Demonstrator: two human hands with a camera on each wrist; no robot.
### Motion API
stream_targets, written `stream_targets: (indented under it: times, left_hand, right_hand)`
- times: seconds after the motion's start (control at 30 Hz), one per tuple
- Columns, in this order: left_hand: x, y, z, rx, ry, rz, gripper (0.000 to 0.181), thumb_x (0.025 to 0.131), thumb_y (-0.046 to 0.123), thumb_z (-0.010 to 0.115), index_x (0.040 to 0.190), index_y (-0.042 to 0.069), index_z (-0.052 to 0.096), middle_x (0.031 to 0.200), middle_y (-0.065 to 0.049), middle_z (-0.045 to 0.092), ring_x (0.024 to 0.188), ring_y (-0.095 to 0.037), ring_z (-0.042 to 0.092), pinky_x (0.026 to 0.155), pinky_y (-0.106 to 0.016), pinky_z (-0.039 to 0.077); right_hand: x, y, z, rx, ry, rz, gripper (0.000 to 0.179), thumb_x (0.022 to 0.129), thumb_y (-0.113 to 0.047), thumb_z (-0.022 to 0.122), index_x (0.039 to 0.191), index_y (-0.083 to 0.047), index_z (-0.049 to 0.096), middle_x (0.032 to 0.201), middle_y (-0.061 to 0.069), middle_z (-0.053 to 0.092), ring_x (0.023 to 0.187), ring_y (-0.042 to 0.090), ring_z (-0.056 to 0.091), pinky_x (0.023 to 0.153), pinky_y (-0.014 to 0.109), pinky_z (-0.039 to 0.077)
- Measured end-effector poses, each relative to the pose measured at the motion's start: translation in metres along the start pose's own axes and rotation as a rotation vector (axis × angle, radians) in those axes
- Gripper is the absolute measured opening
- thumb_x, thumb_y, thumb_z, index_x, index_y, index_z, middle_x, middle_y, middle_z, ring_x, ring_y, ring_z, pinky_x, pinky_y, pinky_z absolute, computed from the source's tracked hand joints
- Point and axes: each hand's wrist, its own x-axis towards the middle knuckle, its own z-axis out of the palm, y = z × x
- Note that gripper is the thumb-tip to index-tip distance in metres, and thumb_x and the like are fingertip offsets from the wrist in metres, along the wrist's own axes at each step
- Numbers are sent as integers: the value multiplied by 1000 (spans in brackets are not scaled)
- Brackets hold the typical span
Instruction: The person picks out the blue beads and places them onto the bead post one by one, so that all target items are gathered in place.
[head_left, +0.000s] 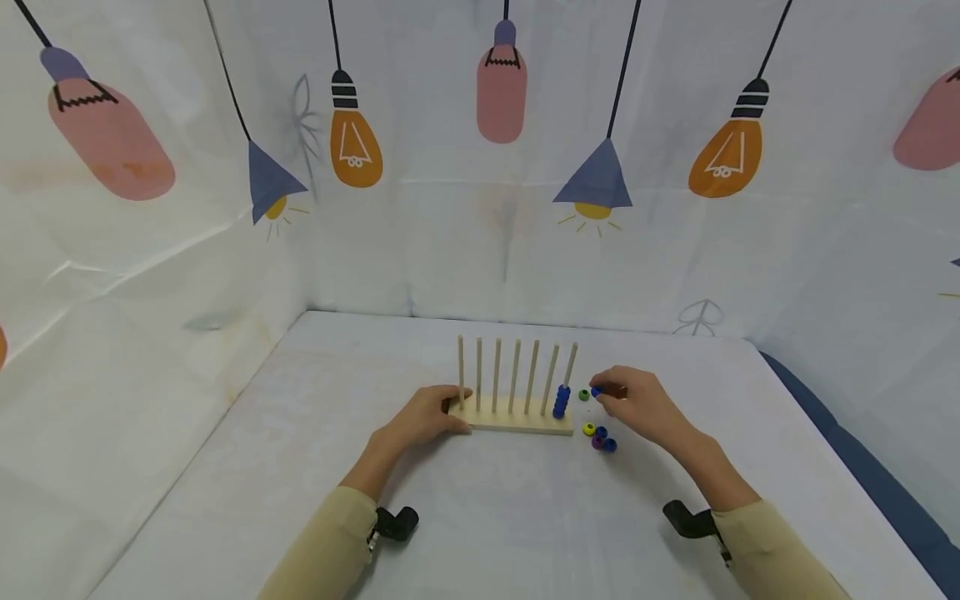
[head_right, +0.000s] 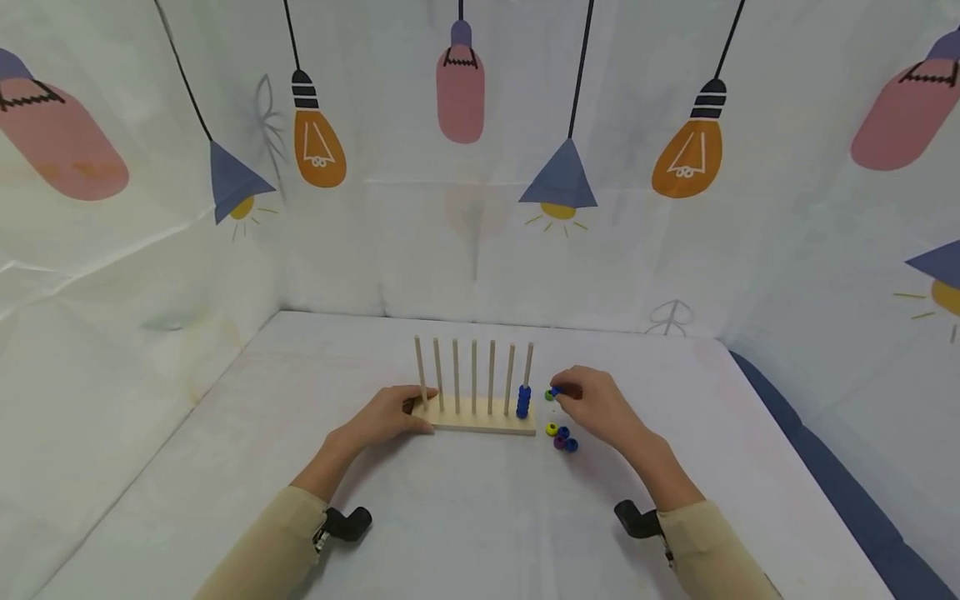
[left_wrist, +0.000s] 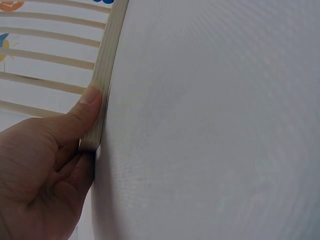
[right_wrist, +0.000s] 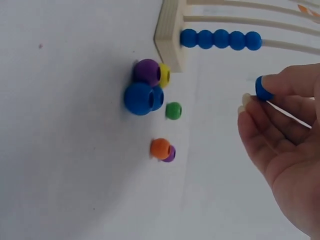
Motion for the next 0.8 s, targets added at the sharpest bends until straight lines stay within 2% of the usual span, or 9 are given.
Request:
stream_targets:
  times: [0.17,0.27,0.4,0.57,0.7,0.8]
  left_hand:
    - [0,0,0,2,-1,1,62,79,30,84,135,16,62,141,-2,61,138,-25,49,115,-44,40]
    - [-1,0,0,3,-5,3,63,79,30,84,135,15,62,141,-3,61,138,-26,49,115,-44,39]
    - [0,0,-1,4,-4,11,62,79,29,84,135,15,62,141,-5,60,138,-27,48,115,-45,39]
    - [1,-1,0,1,1,6,61,79,28,84,135,16,63,141,-4,61,138,-26,49,115,-45,40]
    - [2,-2,1,3,10,16,61,79,29,85,134,15,63,139,-3,62,136,-25,50,114,-45,40]
    - [1,-2,1,-3,16,8,61,78,29,85,134,16,64,139,-4,62,136,-25,50,114,-45,40]
  right_hand:
    - [3,-8,-2,90,13,11,21,90,-2,68,110,-4,71,99,6,71,86,17,66,65,21,56]
    - [6,-12,-3,100,34,-1,21,90,-2,68,110,-6,72,99,5,71,87,18,67,69,22,58]
    - [11,-17,-6,63,85,-55,21,89,-3,69,109,-8,72,98,2,71,87,15,66,80,27,58]
    - [16,-22,-8,78,118,-71,20,90,-4,69,109,-9,72,100,2,71,88,15,67,81,29,60]
    - [18,-27,-11,95,140,-82,20,90,-4,68,109,-7,72,101,4,71,90,17,69,82,27,59]
    - [20,-32,-13,110,152,-93,20,91,-3,68,111,-5,71,102,5,71,91,18,68,83,18,56]
